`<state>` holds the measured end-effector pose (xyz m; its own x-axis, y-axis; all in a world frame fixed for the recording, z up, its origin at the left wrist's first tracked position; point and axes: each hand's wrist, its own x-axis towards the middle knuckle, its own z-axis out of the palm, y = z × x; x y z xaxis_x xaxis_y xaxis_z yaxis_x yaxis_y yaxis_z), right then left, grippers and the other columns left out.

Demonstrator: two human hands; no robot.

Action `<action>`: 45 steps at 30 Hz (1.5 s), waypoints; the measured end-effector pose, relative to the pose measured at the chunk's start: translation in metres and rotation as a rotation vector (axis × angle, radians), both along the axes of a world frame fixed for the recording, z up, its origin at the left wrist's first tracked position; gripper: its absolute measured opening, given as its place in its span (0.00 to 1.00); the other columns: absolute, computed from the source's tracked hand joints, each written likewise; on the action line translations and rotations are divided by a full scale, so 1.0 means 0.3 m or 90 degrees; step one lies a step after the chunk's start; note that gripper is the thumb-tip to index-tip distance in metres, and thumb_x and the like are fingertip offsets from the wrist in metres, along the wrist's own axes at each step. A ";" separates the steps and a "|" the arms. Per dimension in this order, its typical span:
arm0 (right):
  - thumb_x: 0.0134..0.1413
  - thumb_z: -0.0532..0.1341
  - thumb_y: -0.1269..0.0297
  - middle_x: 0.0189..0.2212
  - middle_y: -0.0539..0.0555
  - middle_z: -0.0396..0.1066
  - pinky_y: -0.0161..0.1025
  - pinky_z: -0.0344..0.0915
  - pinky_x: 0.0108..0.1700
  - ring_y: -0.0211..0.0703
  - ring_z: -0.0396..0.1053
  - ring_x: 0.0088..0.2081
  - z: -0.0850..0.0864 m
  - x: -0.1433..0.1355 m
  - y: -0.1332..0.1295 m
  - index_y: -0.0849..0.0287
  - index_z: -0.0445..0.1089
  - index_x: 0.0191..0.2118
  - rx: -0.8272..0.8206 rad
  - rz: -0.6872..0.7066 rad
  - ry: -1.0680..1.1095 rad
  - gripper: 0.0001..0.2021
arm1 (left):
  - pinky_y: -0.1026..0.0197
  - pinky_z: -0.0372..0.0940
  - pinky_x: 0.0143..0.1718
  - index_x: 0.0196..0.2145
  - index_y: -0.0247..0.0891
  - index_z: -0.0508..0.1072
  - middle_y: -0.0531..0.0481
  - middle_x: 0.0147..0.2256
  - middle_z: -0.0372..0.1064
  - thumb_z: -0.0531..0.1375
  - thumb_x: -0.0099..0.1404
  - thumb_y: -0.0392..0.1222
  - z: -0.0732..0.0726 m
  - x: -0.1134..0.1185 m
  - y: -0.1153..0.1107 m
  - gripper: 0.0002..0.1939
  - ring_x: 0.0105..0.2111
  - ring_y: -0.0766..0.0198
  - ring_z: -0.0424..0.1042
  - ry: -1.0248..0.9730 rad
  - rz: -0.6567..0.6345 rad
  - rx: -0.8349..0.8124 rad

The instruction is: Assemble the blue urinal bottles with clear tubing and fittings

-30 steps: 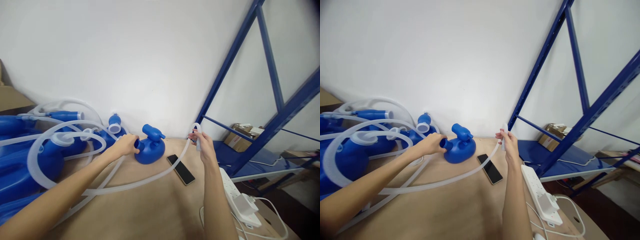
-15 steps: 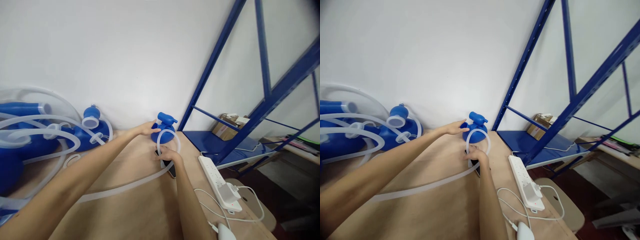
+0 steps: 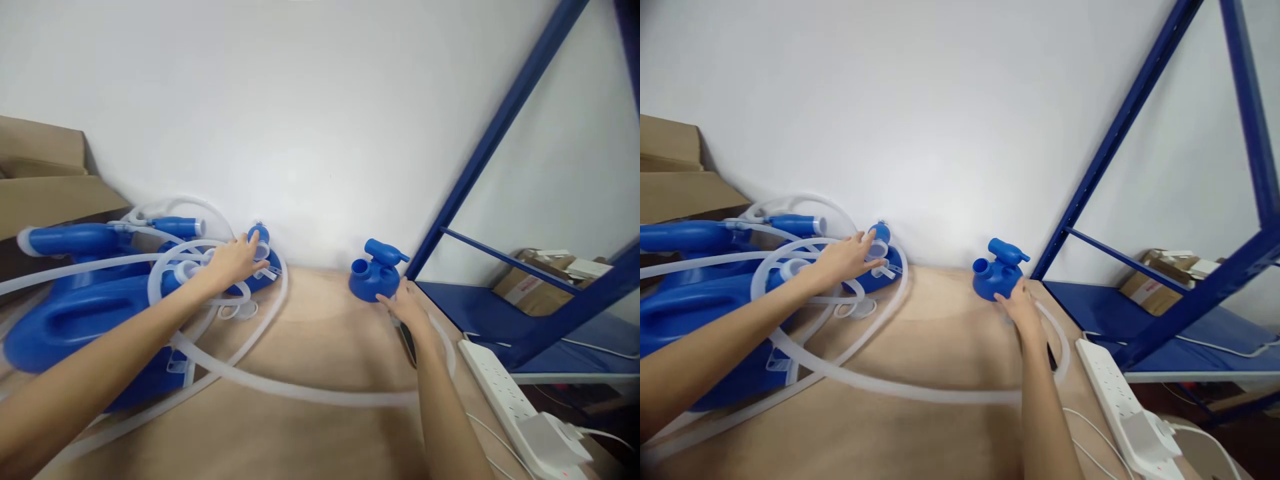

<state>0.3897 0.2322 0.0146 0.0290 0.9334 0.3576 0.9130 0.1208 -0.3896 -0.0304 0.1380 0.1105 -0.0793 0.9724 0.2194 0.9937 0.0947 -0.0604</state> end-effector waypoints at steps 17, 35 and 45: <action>0.62 0.64 0.52 0.70 0.66 0.59 0.56 0.50 0.72 0.59 0.55 0.71 0.035 -0.627 -0.168 0.62 0.58 0.72 -0.194 0.452 0.095 0.36 | 0.42 0.72 0.54 0.62 0.37 0.68 0.40 0.57 0.70 0.62 0.73 0.51 -0.004 -0.017 0.087 0.24 0.53 0.50 0.73 -0.008 0.025 -0.014; 0.48 0.74 0.43 0.76 0.63 0.43 0.60 0.47 0.74 0.58 0.44 0.76 0.095 -0.848 -0.004 0.49 0.31 0.78 -0.154 0.625 0.259 0.64 | 0.49 0.73 0.48 0.49 0.35 0.75 0.45 0.46 0.75 0.64 0.71 0.52 -0.007 -0.240 0.168 0.18 0.43 0.57 0.76 -0.036 -0.169 -0.268; 0.38 0.79 0.45 0.72 0.71 0.52 0.63 0.51 0.71 0.64 0.55 0.71 0.011 -0.680 -0.036 0.53 0.21 0.77 -0.124 0.579 0.188 0.76 | 0.57 0.68 0.47 0.46 0.42 0.79 0.45 0.47 0.78 0.66 0.64 0.48 0.061 -0.209 0.117 0.14 0.48 0.52 0.76 -0.042 -0.290 -0.084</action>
